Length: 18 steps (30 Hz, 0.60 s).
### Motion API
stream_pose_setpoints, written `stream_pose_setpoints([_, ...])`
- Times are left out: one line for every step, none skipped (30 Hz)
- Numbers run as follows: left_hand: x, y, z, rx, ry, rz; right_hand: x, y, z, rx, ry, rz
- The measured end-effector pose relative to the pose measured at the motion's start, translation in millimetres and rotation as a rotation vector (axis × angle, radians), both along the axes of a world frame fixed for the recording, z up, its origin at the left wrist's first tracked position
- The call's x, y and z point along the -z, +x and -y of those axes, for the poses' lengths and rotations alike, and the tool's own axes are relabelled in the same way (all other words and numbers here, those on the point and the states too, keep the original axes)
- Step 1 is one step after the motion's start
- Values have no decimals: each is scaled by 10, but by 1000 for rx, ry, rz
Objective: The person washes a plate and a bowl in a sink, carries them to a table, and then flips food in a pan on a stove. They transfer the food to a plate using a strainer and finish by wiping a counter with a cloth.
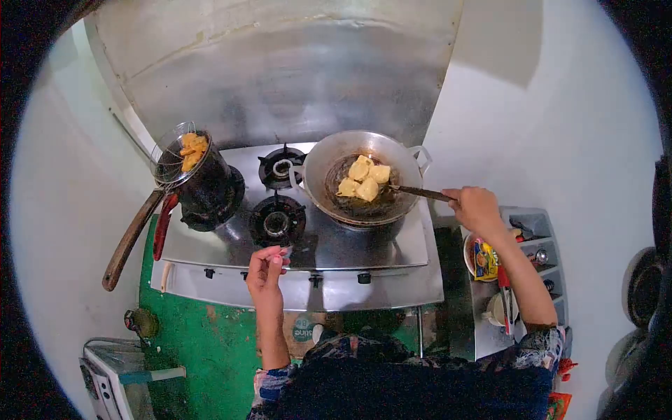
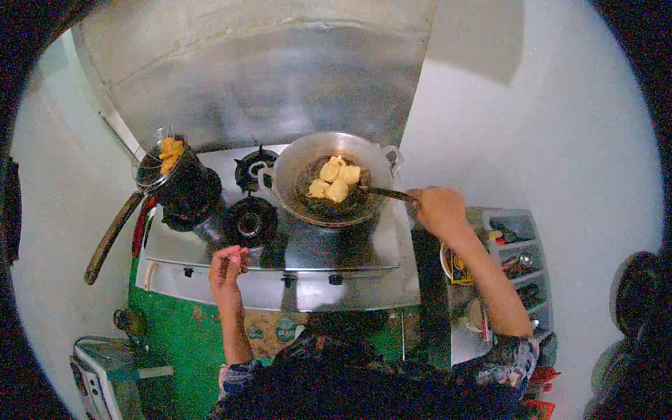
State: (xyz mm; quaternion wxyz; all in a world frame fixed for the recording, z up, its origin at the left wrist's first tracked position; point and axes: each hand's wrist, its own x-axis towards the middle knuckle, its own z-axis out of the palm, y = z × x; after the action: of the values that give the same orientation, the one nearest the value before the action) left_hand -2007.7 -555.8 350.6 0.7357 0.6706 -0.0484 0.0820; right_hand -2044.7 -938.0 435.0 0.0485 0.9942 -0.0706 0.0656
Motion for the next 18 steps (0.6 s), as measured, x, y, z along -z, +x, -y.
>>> stream_pose_setpoints([-9,1,15,1,-4,8,23,-35,-25,-26,-71,2])
stream_pose_setpoints([-16,-4,28,1,-9,16,41,-76,-72,-26,-72,2])
stream_pose_setpoints([-7,-1,29,0,-9,16,61,-110,-136,-24,-121,19])
stream_pose_setpoints([6,7,23,15,-9,19,79,-140,-173,-21,-170,36])
stream_pose_setpoints([13,9,21,30,-9,20,114,-161,-177,-22,-170,36])
stream_pose_setpoints([11,7,25,31,-9,20,164,-171,-172,-41,-192,73])
stream_pose_setpoints([6,5,30,29,-15,18,191,-177,-162,-60,-214,110])
stream_pose_setpoints([1,3,36,28,-21,16,196,-184,-148,-58,-213,110])
stream_pose_setpoints([-5,1,39,30,-20,15,197,-192,-133,-72,-216,119])
stream_pose_setpoints([-8,1,37,23,-23,22,199,-197,-126,-85,-219,129])
stream_pose_setpoints([-10,4,35,15,-28,30,163,-211,-137,-83,-219,131])
stream_pose_setpoints([-3,4,30,16,-28,32,92,-245,-162,-65,-191,87])
stream_pose_setpoints([7,10,21,14,-39,30,32,-271,-180,-47,-161,42])
stream_pose_setpoints([13,10,14,11,-50,28,-5,-292,-182,-49,-161,42])
stream_pose_setpoints([3,6,12,8,-49,27,-35,-311,-176,-42,-150,31])
stream_pose_setpoints([-17,0,10,0,-36,30,-43,-322,-174,-34,-138,19])
stream_pose_setpoints([-32,-9,11,-7,-22,33,-34,-322,-172,-33,-137,18])
stream_pose_setpoints([-39,-17,16,-5,-22,32,-24,-320,-164,-51,-138,12])
